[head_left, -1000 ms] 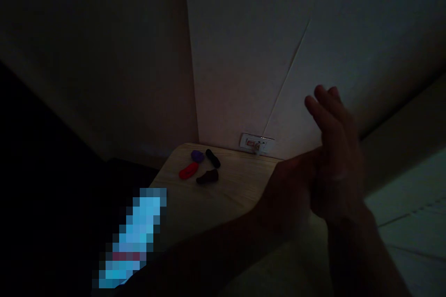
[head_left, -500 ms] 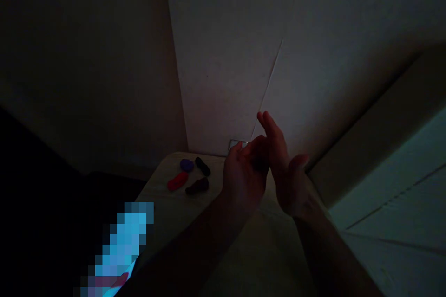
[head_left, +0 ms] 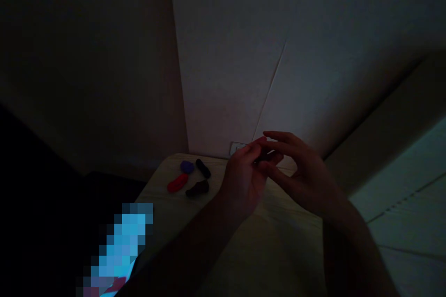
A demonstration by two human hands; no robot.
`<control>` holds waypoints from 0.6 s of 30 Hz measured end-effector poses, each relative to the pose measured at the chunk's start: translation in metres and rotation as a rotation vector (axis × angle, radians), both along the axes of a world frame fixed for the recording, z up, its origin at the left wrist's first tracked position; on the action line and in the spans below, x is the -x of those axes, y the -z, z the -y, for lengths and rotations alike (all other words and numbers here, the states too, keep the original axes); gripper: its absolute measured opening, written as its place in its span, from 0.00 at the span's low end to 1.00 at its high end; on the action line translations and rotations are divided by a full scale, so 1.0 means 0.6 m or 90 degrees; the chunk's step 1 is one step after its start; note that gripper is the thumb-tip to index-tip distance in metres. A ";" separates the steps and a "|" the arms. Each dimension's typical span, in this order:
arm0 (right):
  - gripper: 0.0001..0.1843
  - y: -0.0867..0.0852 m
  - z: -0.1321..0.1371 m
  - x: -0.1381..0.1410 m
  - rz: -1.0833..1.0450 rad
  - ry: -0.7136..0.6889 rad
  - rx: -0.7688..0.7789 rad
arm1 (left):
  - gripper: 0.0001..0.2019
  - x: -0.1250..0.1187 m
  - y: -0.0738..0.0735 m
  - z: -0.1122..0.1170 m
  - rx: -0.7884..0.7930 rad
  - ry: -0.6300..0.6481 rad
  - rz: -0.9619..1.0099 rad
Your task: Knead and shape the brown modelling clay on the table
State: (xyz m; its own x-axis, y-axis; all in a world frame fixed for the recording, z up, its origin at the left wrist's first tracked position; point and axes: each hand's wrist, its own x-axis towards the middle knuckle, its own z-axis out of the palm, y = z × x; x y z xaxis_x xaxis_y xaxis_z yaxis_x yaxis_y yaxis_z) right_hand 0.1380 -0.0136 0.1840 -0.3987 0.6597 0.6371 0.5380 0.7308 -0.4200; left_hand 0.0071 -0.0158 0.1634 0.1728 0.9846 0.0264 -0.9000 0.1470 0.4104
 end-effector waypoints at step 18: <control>0.14 -0.005 -0.012 -0.006 -0.351 -0.123 0.152 | 0.10 0.013 -0.005 0.000 -0.194 -0.082 -0.182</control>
State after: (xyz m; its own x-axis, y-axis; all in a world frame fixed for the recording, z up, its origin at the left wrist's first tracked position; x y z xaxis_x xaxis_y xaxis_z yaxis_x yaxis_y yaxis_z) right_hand 0.1416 -0.0067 0.1872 -0.1789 0.7578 0.6274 0.0636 0.6453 -0.7613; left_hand -0.0007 -0.0156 0.1663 0.0923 0.9530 0.2884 -0.7473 -0.1251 0.6526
